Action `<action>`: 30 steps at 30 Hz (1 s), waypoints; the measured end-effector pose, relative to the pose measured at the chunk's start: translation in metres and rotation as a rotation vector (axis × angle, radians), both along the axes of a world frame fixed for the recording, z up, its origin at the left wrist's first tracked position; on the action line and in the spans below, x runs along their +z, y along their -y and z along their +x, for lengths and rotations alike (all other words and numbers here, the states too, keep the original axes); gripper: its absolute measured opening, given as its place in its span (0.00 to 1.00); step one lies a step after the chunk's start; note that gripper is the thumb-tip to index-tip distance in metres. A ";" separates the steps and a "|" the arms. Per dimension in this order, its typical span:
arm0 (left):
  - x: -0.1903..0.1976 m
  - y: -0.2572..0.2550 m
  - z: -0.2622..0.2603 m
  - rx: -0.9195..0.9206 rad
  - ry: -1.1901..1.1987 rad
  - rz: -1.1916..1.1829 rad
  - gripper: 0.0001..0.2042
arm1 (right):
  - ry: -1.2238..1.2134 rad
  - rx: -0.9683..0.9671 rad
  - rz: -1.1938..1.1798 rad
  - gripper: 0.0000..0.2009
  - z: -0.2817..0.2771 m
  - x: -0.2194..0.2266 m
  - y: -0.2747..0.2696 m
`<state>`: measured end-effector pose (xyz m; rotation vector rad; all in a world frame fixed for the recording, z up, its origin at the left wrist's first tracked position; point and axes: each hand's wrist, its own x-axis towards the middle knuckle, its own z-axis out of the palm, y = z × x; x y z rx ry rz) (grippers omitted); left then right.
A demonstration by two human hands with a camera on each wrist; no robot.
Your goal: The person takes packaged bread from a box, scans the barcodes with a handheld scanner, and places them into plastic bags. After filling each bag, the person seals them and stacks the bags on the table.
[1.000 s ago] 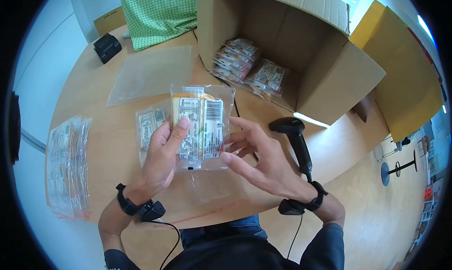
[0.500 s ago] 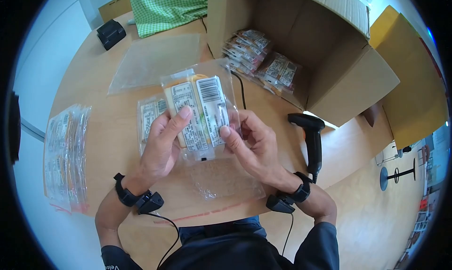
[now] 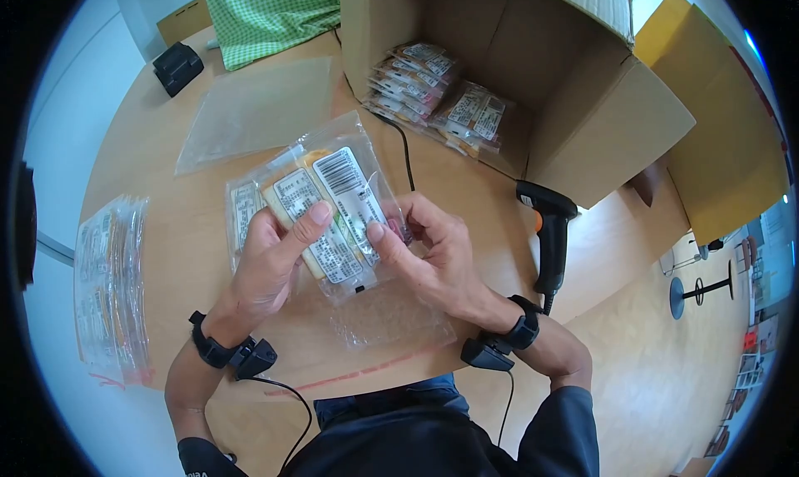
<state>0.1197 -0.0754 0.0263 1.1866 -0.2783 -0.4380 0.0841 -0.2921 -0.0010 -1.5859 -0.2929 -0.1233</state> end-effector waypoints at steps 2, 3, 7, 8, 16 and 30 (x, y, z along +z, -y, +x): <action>0.000 0.001 -0.001 0.010 -0.007 -0.004 0.20 | 0.005 0.000 -0.009 0.11 0.001 0.000 0.000; 0.000 0.002 -0.002 0.020 -0.016 -0.011 0.20 | 0.008 0.001 -0.020 0.11 0.001 0.000 0.000; -0.001 0.002 -0.003 0.035 -0.002 -0.002 0.19 | -0.023 0.004 -0.001 0.11 -0.001 0.002 -0.002; -0.001 0.002 -0.003 0.032 -0.007 0.002 0.19 | -0.020 0.004 -0.008 0.11 -0.001 0.003 -0.002; -0.002 0.003 -0.001 0.054 -0.022 0.012 0.19 | -0.020 0.029 -0.006 0.11 0.007 0.000 0.000; -0.015 0.004 0.009 0.083 -0.046 -0.015 0.25 | -0.099 0.062 0.021 0.16 0.010 -0.001 -0.007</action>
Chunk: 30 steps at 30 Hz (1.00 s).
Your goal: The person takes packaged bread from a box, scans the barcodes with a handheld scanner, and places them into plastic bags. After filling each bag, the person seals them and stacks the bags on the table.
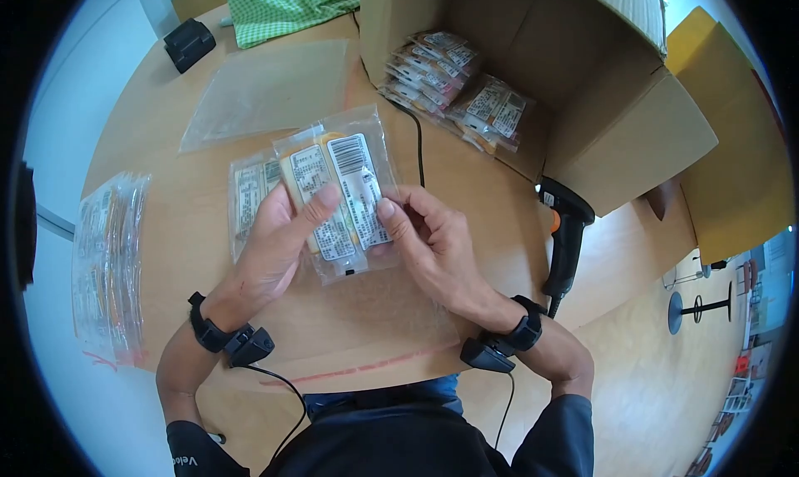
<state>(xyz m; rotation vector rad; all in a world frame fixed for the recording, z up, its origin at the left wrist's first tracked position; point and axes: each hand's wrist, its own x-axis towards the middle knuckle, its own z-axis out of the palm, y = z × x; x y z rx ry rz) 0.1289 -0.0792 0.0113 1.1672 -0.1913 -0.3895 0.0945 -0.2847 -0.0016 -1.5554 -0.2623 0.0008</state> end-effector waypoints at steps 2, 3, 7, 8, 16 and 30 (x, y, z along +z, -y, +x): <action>-0.002 0.000 0.000 -0.017 0.030 0.037 0.26 | -0.027 0.000 0.017 0.16 0.000 0.001 0.001; -0.003 0.001 -0.001 -0.031 0.061 0.072 0.27 | -0.053 0.003 0.031 0.17 0.001 0.001 0.002; 0.001 0.001 -0.003 0.003 0.042 0.120 0.28 | -0.055 0.003 0.018 0.17 -0.001 -0.003 -0.001; -0.001 0.000 -0.002 -0.002 0.067 0.122 0.27 | -0.053 0.002 0.034 0.17 -0.001 -0.002 -0.001; -0.004 -0.004 0.002 -0.011 0.097 0.135 0.27 | -0.095 0.012 0.093 0.17 0.001 -0.004 -0.005; 0.006 -0.011 0.006 -0.010 0.164 0.192 0.29 | -0.132 0.163 -0.070 0.14 0.008 0.005 0.004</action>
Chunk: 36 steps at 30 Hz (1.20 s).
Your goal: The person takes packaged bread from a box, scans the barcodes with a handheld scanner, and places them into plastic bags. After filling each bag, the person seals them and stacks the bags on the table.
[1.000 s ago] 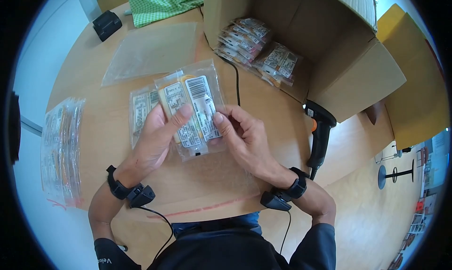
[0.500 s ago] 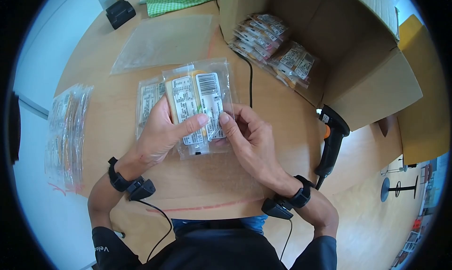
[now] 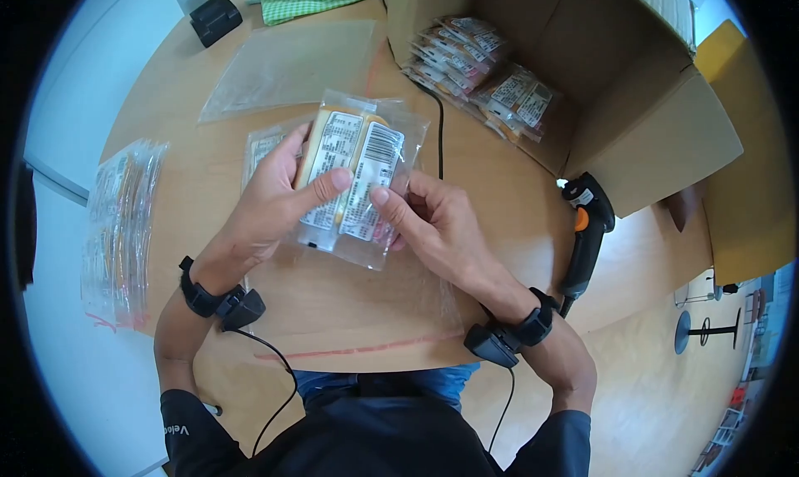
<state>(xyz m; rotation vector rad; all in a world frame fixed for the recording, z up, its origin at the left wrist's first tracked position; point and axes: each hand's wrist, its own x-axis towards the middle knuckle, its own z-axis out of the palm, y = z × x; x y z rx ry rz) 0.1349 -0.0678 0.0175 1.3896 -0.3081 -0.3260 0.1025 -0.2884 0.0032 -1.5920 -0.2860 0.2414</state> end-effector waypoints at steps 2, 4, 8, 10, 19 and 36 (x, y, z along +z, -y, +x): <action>-0.007 -0.002 0.002 0.030 -0.010 -0.006 0.28 | 0.013 -0.003 -0.038 0.14 0.006 -0.006 -0.003; -0.010 -0.001 0.006 0.022 -0.014 -0.018 0.27 | 0.042 -0.008 -0.107 0.13 0.012 -0.003 -0.004; -0.008 -0.006 0.011 0.142 0.026 -0.033 0.24 | 0.211 -0.052 -0.695 0.12 -0.017 0.039 0.001; -0.004 -0.005 0.010 0.169 0.013 -0.031 0.24 | 1.065 -0.298 -1.038 0.15 -0.056 0.054 0.011; 0.004 0.003 0.000 0.116 0.009 0.035 0.28 | 0.042 -0.796 -0.993 0.31 -0.098 -0.006 0.180; 0.021 -0.006 -0.001 -0.032 0.010 0.032 0.27 | 0.461 -0.604 -1.045 0.27 -0.044 -0.013 0.138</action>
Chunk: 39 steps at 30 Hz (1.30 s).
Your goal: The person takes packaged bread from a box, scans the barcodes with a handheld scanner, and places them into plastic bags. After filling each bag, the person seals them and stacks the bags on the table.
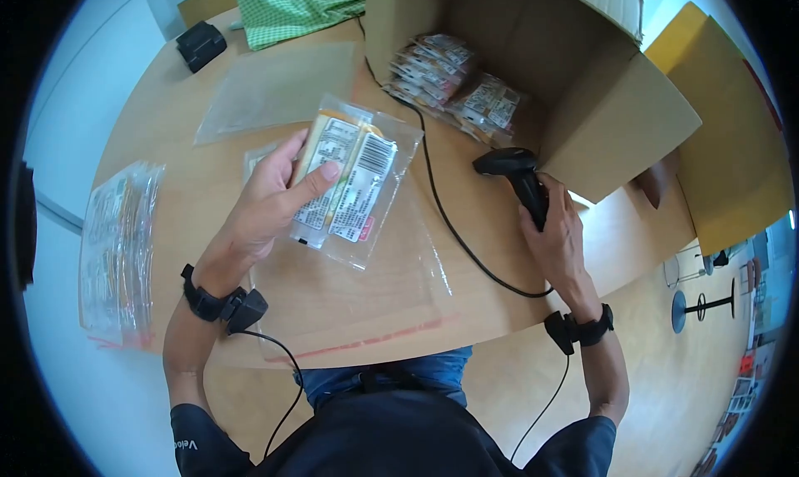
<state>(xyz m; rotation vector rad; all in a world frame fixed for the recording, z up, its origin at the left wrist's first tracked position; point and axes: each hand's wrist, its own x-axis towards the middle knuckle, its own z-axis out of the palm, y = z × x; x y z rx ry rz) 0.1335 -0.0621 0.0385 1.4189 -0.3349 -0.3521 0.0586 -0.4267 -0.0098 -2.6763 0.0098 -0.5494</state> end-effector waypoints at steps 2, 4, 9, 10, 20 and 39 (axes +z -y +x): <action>-0.001 -0.001 0.001 -0.042 0.007 -0.005 0.27 | -0.092 -0.018 0.067 0.27 0.001 0.005 0.000; 0.001 -0.001 -0.002 -0.043 -0.006 -0.002 0.27 | -0.084 0.058 -0.016 0.28 0.008 0.009 0.005; 0.000 0.001 -0.002 -0.091 -0.010 0.010 0.27 | -0.352 0.065 0.273 0.29 0.046 0.031 0.007; -0.003 0.001 0.000 -0.093 0.083 0.068 0.26 | -0.471 0.051 0.440 0.29 0.050 0.032 0.004; -0.003 0.002 0.000 -0.047 0.221 0.211 0.22 | -0.146 0.432 0.274 0.45 -0.031 0.072 -0.084; 0.005 -0.039 -0.062 0.284 -0.234 -0.165 0.19 | 0.180 -0.021 -0.303 0.42 -0.028 0.019 -0.004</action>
